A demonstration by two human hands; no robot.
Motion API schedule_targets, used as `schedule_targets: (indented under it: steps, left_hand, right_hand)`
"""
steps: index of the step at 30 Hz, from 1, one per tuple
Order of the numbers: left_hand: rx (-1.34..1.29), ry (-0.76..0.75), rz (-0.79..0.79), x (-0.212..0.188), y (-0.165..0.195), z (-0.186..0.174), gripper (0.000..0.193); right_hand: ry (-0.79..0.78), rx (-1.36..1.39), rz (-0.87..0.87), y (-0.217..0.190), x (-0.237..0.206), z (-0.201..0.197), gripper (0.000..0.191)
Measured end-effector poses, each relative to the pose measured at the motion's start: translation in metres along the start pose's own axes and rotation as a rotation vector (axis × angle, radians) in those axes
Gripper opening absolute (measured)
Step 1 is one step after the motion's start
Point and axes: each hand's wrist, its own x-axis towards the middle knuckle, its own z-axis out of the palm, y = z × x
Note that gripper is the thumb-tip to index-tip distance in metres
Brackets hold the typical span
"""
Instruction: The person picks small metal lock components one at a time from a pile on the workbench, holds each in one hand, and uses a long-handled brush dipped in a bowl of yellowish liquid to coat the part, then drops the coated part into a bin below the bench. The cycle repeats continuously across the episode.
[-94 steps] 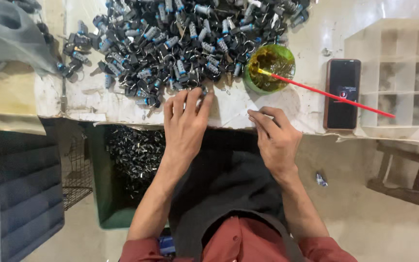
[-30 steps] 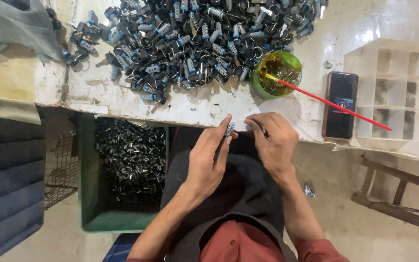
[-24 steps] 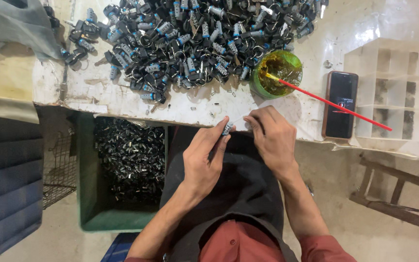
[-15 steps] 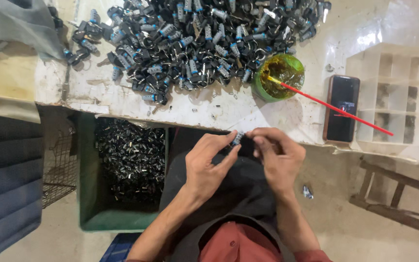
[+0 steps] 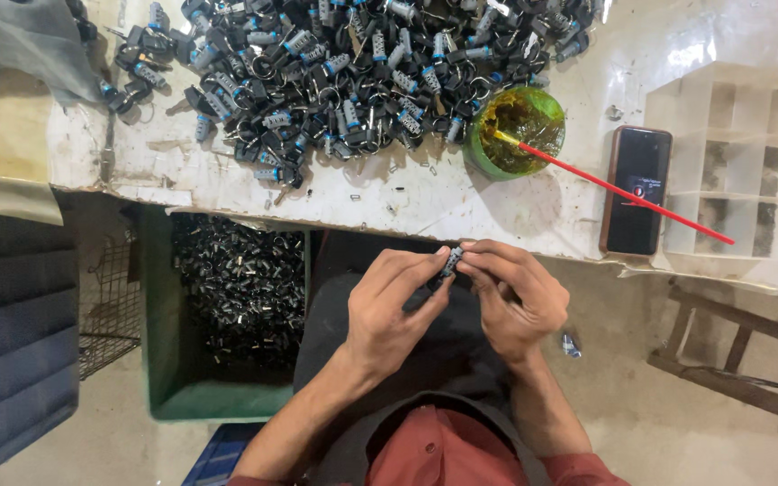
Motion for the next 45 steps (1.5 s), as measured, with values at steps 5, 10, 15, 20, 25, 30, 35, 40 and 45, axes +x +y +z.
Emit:
schedule_targets:
  steps: [5, 10, 15, 20, 25, 30, 35, 40, 45]
  left_hand:
    - [0.073, -0.008, 0.121, -0.001, -0.002, 0.0, 0.043]
    - [0.015, -0.003, 0.056, 0.002, -0.001, 0.004, 0.041]
    - [-0.244, -0.038, -0.252, 0.008, -0.003, 0.001, 0.035]
    - [-0.25, -0.024, -0.315, 0.013, -0.003, -0.002, 0.033]
    - [-0.133, 0.037, -0.201, 0.019, -0.001, -0.004, 0.032]
    - [-0.086, 0.064, -0.189, 0.02, -0.002, -0.007, 0.031]
    - [-0.121, 0.049, -0.199, 0.016, -0.001, -0.007, 0.032]
    - [-0.103, 0.067, -0.158, 0.013, -0.001, -0.007, 0.034]
    - [-0.12, 0.067, -0.181, 0.009, -0.002, -0.005, 0.033]
  right_hand:
    - [0.001, 0.091, 0.109, 0.005, -0.006, -0.003, 0.013]
    - [-0.01, 0.368, 0.378, 0.019, -0.008, -0.002, 0.021]
    - [0.146, 0.434, 0.811, 0.03, 0.018, -0.018, 0.01]
    - [0.464, 0.601, 0.519, 0.032, 0.039, -0.032, 0.02]
    - [0.566, 0.56, 0.331, 0.036, 0.029, -0.046, 0.028]
    - [0.495, 0.688, 0.545, 0.035, -0.009, -0.043, 0.023]
    - [0.465, 0.709, 0.595, 0.038, -0.023, -0.043, 0.022]
    - [0.542, 0.705, 0.512, 0.039, -0.023, -0.047, 0.024]
    - [0.51, 0.617, 0.524, 0.039, -0.021, -0.046, 0.023]
